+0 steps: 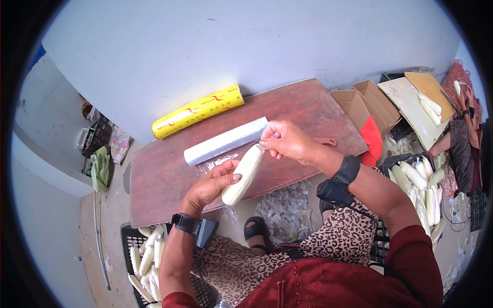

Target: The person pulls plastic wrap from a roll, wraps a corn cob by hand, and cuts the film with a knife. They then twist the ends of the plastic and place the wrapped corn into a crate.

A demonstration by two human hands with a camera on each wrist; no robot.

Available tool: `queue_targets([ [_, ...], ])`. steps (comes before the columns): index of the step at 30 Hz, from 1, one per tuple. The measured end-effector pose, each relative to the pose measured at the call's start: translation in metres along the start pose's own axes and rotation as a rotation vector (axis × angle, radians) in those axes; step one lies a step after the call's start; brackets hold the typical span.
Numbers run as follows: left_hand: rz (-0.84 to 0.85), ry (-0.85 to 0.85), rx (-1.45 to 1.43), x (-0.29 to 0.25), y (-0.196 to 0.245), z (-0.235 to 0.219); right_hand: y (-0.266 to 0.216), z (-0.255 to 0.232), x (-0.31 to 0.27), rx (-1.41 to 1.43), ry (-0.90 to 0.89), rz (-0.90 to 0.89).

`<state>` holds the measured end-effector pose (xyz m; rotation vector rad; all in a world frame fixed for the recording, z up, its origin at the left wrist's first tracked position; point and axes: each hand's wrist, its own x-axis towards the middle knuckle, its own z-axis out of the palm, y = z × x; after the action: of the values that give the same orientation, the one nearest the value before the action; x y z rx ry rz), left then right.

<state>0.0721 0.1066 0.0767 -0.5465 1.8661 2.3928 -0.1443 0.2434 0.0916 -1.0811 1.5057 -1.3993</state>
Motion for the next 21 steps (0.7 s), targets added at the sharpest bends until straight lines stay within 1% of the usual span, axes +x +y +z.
queue_targets([
  [5, -0.011, -0.091, -0.194, 0.011, -0.010, -0.007, 0.005, -0.005, 0.002, -0.182, -0.018, -0.138],
  [8, 0.012, -0.065, -0.056, 0.011, -0.009, -0.002, 0.003, -0.001, -0.002, -0.254, -0.023, -0.200],
  [11, 0.098, -0.050, 0.192, 0.014, -0.007, 0.011, -0.006, 0.003, -0.010, -0.346, -0.030, -0.257],
  [12, 0.085, -0.026, 0.184, 0.014, -0.004, 0.016, -0.010, 0.004, -0.012, -0.385, -0.026, -0.268],
  [13, 0.037, -0.023, 0.171, 0.012, -0.001, 0.018, -0.011, 0.004, -0.013, -0.424, -0.020, -0.280],
  [15, -0.060, -0.019, 0.145, 0.012, 0.003, 0.020, -0.010, 0.000, -0.011, -0.525, -0.022, -0.443],
  [16, -0.044, -0.024, 0.137, 0.013, 0.002, 0.019, -0.010, -0.002, -0.010, -0.576, -0.023, -0.525],
  [18, -0.012, -0.032, 0.118, 0.017, -0.001, 0.015, -0.012, -0.005, -0.010, -0.603, -0.056, -0.596],
  [21, -0.047, -0.050, 0.020, 0.016, 0.002, 0.016, -0.008, -0.010, -0.004, -0.629, -0.060, -0.752],
])
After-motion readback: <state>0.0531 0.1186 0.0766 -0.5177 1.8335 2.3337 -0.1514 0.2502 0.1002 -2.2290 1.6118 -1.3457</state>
